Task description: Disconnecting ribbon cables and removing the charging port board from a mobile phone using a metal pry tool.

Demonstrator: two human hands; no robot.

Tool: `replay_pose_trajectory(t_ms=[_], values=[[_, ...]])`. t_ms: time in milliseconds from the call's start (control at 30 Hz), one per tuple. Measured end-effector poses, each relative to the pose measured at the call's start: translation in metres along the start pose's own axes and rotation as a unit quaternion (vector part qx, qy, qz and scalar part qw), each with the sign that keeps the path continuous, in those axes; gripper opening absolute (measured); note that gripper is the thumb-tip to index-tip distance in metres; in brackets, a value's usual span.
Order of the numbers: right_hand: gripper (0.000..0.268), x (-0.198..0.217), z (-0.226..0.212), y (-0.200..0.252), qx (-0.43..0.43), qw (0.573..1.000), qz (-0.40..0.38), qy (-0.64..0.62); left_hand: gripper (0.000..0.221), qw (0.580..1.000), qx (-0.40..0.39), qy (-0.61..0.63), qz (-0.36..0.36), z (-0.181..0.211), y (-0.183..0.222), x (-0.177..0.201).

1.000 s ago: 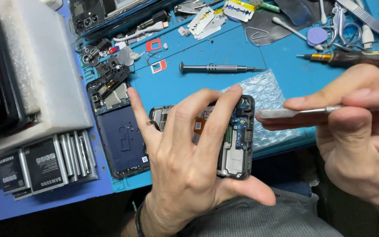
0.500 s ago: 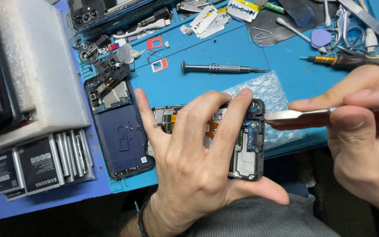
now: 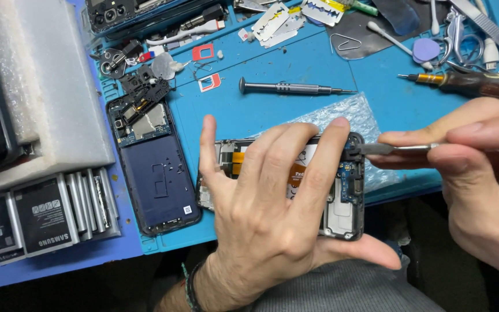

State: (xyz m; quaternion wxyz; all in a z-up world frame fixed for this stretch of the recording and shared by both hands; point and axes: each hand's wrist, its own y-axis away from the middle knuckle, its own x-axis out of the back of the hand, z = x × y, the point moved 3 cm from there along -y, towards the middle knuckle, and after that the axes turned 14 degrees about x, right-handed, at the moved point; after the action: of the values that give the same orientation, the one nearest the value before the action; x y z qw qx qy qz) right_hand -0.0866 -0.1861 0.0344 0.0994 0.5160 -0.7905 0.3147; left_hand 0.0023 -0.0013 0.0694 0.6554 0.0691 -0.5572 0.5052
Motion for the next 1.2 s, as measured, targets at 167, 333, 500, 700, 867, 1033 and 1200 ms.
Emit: replay_pose_trajectory(t_ms=[167, 333, 500, 700, 867, 1033, 1200], values=[[0.025, 0.007, 0.012, 0.006, 0.018, 0.994, -0.033, 0.101, 0.092, 1.000, -0.009, -0.006, 0.009, 0.000, 0.002, -0.006], [0.031, 0.005, 0.006, 0.004, -0.101, 0.977, -0.033, 0.183, 0.090, 1.000, -0.005, -0.014, -0.013, -0.001, 0.006, -0.017], [0.019, -0.008, -0.008, -0.009, -0.082, 0.996, -0.028, 0.017, 0.095, 0.995, -0.040, -0.079, -0.043, -0.007, 0.015, -0.032], [0.015, -0.008, 0.012, -0.002, -0.059, 0.996, -0.066, -0.006, 0.103, 0.996, -0.023, -0.048, -0.073, -0.014, 0.014, -0.031], [0.019, -0.004, 0.038, 0.017, -0.071, 0.995, -0.041, -0.056, 0.090, 0.996, 0.014, 0.013, -0.088, -0.017, 0.013, -0.028], [0.051, 0.002, 0.054, 0.011, -0.110, 0.988, -0.101, -0.035, 0.090, 0.996, 0.021, 0.040, -0.079, -0.017, 0.013, -0.029], [0.069, 0.035, 0.098, 0.034, -0.038, 0.988, -0.131, -0.077, 0.083, 0.997, 0.012, 0.044, -0.065, -0.018, 0.014, -0.029]])
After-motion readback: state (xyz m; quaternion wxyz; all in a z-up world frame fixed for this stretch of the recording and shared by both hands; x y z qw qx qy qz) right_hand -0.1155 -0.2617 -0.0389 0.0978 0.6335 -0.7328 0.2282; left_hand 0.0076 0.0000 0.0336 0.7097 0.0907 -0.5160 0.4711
